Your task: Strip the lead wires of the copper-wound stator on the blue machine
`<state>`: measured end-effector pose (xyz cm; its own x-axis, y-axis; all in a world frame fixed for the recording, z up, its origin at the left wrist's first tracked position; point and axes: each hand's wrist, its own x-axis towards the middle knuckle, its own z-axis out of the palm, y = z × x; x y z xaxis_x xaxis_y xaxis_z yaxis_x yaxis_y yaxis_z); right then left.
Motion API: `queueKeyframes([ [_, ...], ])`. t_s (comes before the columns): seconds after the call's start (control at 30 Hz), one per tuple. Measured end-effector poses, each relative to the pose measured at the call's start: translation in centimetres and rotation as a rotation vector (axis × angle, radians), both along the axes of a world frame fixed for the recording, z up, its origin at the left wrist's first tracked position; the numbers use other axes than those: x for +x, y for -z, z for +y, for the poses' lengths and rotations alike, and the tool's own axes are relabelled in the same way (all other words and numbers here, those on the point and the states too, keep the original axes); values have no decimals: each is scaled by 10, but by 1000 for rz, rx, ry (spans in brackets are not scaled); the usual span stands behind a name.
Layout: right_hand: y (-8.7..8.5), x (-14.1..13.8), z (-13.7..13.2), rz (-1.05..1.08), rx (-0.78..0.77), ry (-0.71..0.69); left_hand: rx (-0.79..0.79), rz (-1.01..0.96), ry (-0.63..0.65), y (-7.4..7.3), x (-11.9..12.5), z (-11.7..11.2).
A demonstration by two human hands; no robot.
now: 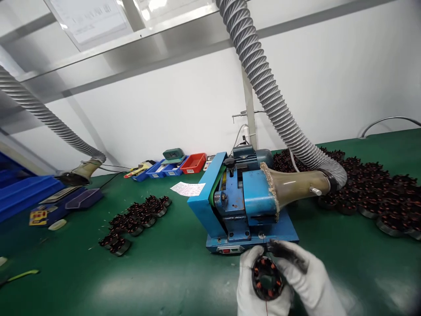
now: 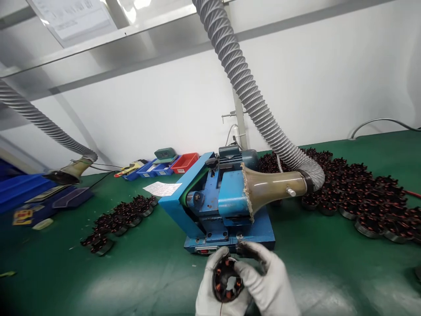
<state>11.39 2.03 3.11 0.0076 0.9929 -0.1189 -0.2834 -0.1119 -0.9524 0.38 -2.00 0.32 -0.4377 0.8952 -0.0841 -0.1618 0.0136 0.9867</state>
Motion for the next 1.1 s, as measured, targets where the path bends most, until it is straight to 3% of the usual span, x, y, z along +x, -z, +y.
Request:
queueKeyframes([
  [0.13, 20, -23, 5, -168, 54, 38, 2, -147, -5, 16, 11, 35],
  [0.2, 19, -28, 14, -222, 59, 78, 40, -193, -65, 19, 15, 48],
  [0.3, 13, -29, 27, -245, 87, 79, 109, -158, -40, 16, 19, 58],
  [0.4, 10, -27, 36, -272, 115, 91, 130, -197, 44, 11, 20, 61],
  [0.67, 8, -28, 38, -232, 89, 149, 114, -109, 43, -11, 20, 65],
  [0.77, 13, -26, 29, -213, 78, 185, 105, -235, 16, -4, 21, 60],
  [0.9, 30, -24, 13, -247, 108, 161, -55, -539, -77, 20, 23, 48],
  [1.0, 32, -26, 12, -232, 94, 170, -6, -426, -111, 26, 24, 45],
  [1.1, 20, -28, 22, -188, 55, 190, 57, -319, -121, 19, 24, 53],
])
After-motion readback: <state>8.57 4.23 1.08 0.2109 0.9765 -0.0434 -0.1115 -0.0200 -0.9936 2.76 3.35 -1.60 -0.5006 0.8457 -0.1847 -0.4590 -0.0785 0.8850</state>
